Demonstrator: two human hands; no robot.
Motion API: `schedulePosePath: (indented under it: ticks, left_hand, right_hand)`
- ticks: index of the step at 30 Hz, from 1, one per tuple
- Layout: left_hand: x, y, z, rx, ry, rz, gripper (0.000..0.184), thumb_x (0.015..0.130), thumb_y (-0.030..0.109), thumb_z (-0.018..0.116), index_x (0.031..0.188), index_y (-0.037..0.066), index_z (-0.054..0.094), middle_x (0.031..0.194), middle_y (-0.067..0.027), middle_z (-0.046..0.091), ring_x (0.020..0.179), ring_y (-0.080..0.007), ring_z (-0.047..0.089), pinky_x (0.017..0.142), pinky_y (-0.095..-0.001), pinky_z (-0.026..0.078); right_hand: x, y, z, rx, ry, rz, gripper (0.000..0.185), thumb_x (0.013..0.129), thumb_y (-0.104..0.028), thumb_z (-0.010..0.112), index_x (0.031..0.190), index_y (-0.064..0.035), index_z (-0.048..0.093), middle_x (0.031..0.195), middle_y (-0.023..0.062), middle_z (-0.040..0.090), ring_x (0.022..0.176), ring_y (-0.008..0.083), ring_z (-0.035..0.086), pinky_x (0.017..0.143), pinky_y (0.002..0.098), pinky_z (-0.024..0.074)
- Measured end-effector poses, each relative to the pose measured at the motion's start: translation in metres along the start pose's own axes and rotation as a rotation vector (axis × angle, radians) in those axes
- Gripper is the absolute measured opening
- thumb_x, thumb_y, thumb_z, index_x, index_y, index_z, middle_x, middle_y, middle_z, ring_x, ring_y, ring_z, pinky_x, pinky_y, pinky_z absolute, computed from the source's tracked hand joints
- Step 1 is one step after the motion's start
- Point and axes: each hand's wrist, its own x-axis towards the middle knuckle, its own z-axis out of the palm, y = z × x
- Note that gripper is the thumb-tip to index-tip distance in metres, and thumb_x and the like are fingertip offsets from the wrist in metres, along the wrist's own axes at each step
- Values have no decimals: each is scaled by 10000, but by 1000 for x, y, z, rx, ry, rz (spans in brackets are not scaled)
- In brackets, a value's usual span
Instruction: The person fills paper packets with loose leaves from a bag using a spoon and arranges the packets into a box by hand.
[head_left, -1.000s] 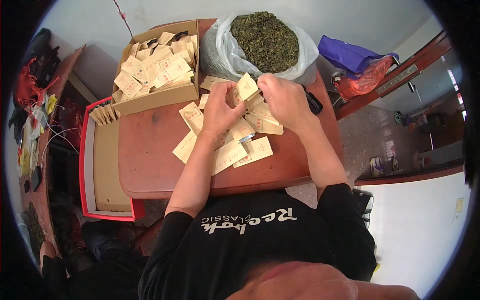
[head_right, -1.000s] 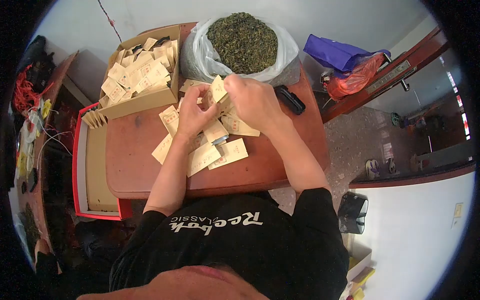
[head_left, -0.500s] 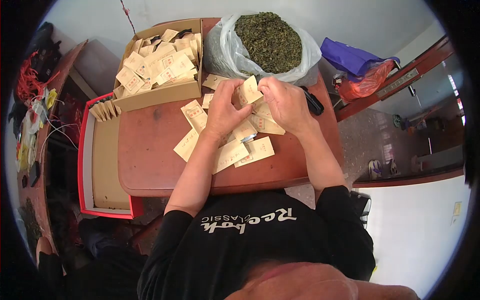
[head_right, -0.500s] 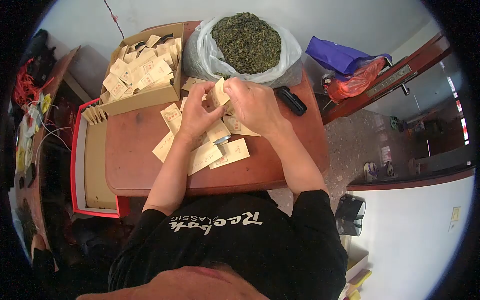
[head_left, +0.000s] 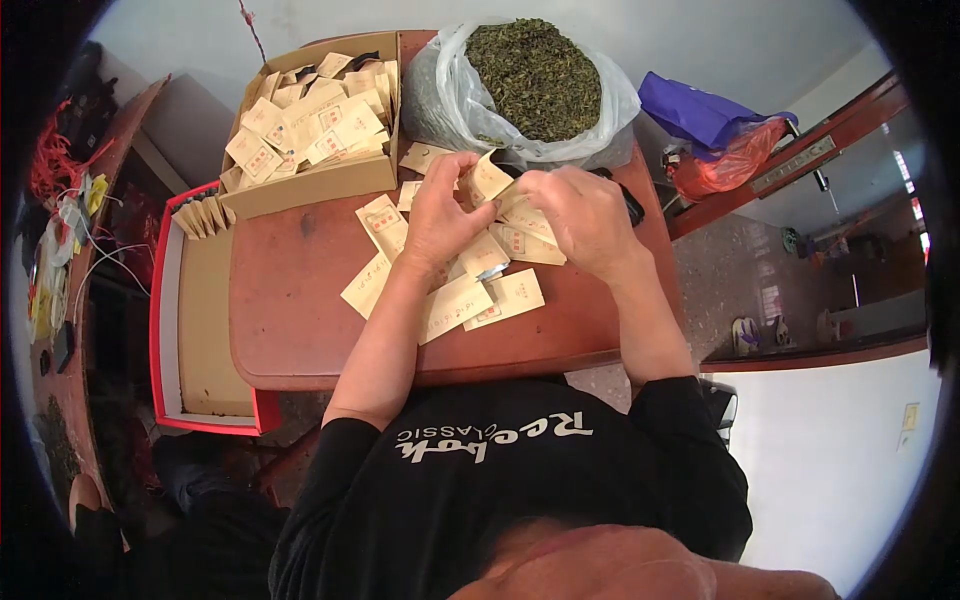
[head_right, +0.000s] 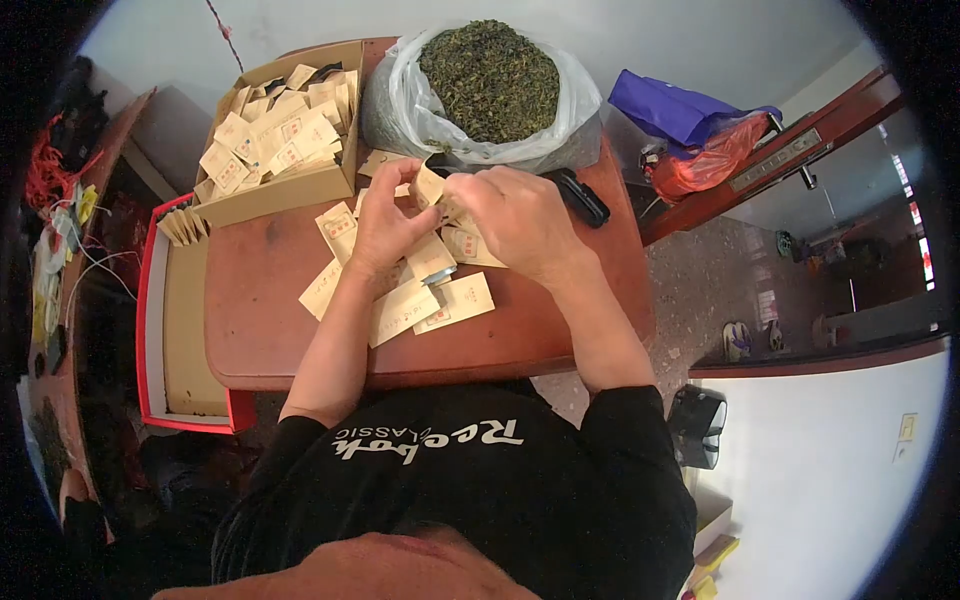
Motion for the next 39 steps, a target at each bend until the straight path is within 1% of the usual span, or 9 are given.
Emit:
schedulePosePath:
  ticks: [2,4,9,12,19,28,34,37,39]
  left_hand:
    - [0,3,-1,-48,-17,-34,546,716,72,787,1210,44,557,1131,-89,566,1057,-203,588,838,-312,557]
    - [0,6,-1,-88,-36,-69,536,724,12,784,1213,39,567,1184,-58,554,1123,-168,560,872,-299,574]
    - [1,3,-2,-45,0,-57,533,707,65,804,1186,32,573,1143,-83,566,1069,-207,581,878,-315,544]
    - [2,0,-3,13,-7,-56,533,718,45,789,1203,29,568,1160,-76,569,1104,-194,572,878,-314,563]
    - [4,-2,-3,-31,6,-94,526,740,26,779,1219,32,563,1169,-75,584,1125,-172,565,873,-309,578]
    - [5,-12,-3,16,33,-87,524,749,51,789,1221,25,563,1164,-77,586,1084,-162,579,838,-306,576]
    - [5,-9,-2,39,48,-111,541,747,66,801,1228,10,558,1164,-88,586,1069,-164,585,813,-292,580]
    - [4,-10,0,-15,88,-113,526,706,117,806,1178,41,588,1120,-92,612,1036,-227,595,922,-346,493]
    - [5,-12,-1,36,62,-86,536,733,87,805,1211,25,571,1149,-91,599,1055,-190,592,845,-308,553]
  right_hand:
    - [1,-1,1,-7,-17,-5,178,823,-63,617,999,-86,621,779,90,652,724,283,667,620,388,523]
    - [2,3,1,74,43,84,139,876,-75,596,1010,-83,629,762,90,654,709,258,675,617,368,528]
    - [4,21,-5,335,207,378,220,1041,-201,490,1064,-40,638,711,79,679,636,159,680,604,289,532]
    - [5,38,-8,373,290,528,219,1031,-188,501,1053,-18,638,716,71,682,631,150,672,601,278,529]
    - [13,77,-15,240,43,806,278,1003,-229,488,1003,5,639,695,87,686,608,154,661,610,304,530]
    - [10,88,58,498,348,852,274,1008,-211,458,943,11,605,668,103,680,547,133,633,533,294,504]
    - [-4,94,61,665,490,906,260,1022,-216,439,967,-13,591,697,80,682,539,103,597,492,244,458]
    - [-8,96,56,706,526,908,252,1023,-222,442,992,-17,586,715,77,682,553,99,595,484,227,441]
    - [-8,93,48,752,535,917,247,1022,-224,445,1007,-18,582,725,76,681,562,100,594,481,226,434]
